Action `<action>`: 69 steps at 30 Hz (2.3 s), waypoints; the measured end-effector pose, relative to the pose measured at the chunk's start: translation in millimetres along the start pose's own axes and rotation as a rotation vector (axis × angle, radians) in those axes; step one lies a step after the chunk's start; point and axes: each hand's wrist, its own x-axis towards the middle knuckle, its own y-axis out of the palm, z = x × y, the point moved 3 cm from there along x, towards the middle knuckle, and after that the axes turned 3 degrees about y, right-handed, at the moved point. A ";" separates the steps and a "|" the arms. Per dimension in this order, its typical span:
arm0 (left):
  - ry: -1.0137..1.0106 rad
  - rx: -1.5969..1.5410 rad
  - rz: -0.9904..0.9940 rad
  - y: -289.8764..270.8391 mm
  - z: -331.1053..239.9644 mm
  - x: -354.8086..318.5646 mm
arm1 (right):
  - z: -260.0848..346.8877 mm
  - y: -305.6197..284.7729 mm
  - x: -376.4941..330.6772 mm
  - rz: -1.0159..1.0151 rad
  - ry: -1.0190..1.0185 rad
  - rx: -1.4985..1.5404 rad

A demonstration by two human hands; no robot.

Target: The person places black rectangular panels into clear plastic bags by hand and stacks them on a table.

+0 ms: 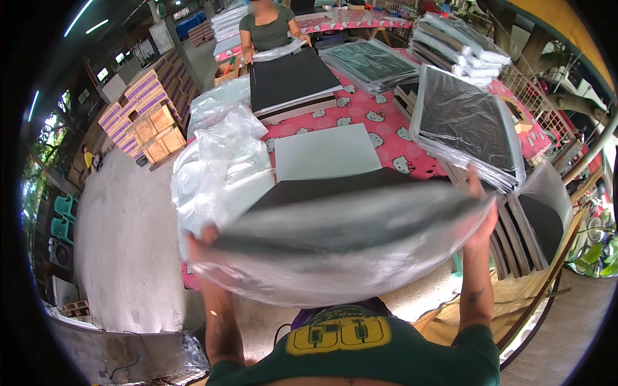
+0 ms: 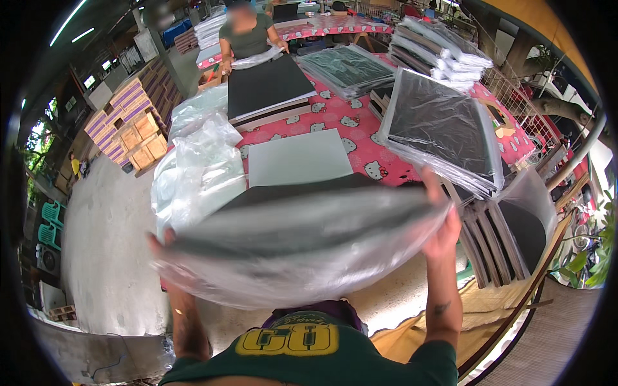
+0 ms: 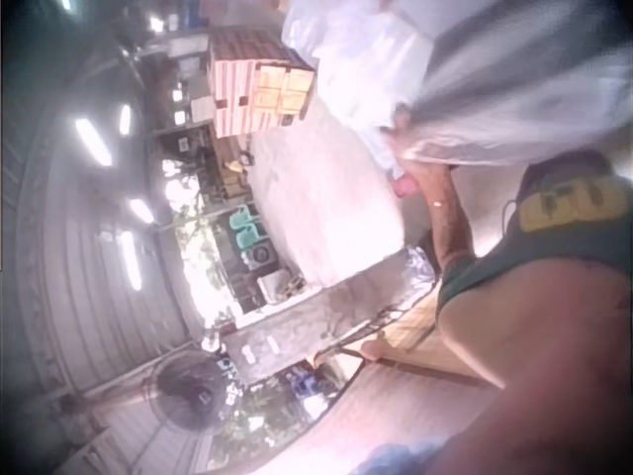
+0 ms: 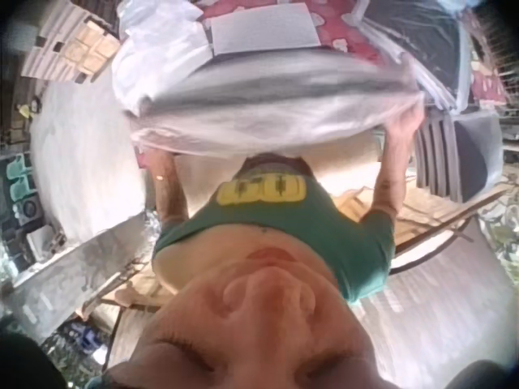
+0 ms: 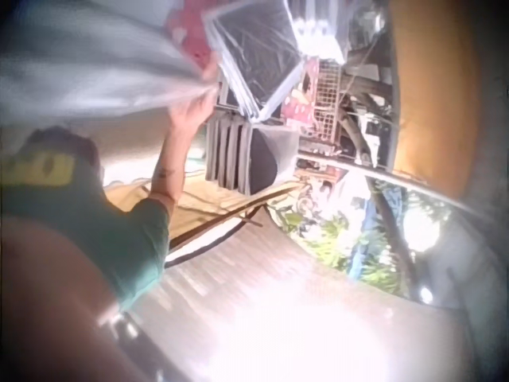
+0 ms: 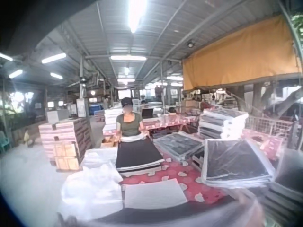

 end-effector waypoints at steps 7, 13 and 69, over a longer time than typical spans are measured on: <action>0.074 -0.432 0.319 132.8 -41.6 126.9 | 8.4 0.6 142.2 -0.233 -0.019 0.129; -0.252 -0.473 0.151 54.6 131.5 191.2 | -88.5 -133.9 146.1 -0.549 0.161 0.095; 0.227 0.986 0.196 28.1 139.2 171.2 | -273.1 -66.3 78.7 -0.134 0.735 -0.136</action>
